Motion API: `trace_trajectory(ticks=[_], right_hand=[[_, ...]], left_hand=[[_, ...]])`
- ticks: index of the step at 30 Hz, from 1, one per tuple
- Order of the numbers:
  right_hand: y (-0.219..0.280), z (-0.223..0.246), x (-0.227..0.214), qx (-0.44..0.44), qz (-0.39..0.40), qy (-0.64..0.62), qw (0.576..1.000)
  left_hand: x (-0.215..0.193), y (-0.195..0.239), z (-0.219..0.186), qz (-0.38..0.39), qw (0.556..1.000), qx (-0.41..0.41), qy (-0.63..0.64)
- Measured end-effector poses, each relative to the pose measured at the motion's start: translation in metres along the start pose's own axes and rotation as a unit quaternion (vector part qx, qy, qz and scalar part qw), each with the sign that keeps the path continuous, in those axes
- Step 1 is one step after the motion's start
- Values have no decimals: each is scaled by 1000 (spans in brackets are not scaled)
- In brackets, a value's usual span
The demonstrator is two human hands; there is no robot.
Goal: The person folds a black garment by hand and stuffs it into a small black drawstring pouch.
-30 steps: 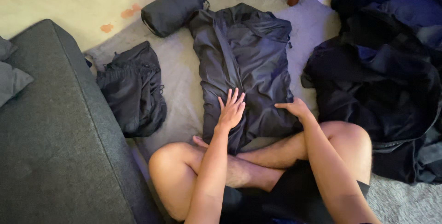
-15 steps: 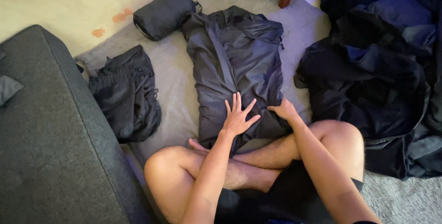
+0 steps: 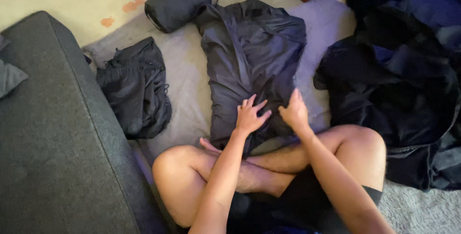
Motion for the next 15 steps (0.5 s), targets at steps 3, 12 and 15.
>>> trace_trajectory(ticks=[3, 12, 15], right_hand=[[32, 37, 37, -143, -98, 104, 979], [75, 121, 54, -158, 91, 48, 982], [62, 101, 44, -109, 99, -33, 988]], left_hand=[[21, -22, 32, 23, 933, -187, 306], [-47, -7, 46, -56, 778, -230, 582], [-75, 0, 21, 8, 825, -199, 529]])
Point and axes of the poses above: each hand's wrist, its own y-axis away from the middle knuckle, its own x-axis out of the palm, z = x × y, the point moved 6 cm from there along -y, towards the middle knuckle, and after that the axes turned 6 degrees about -z, right-handed, at the moved point
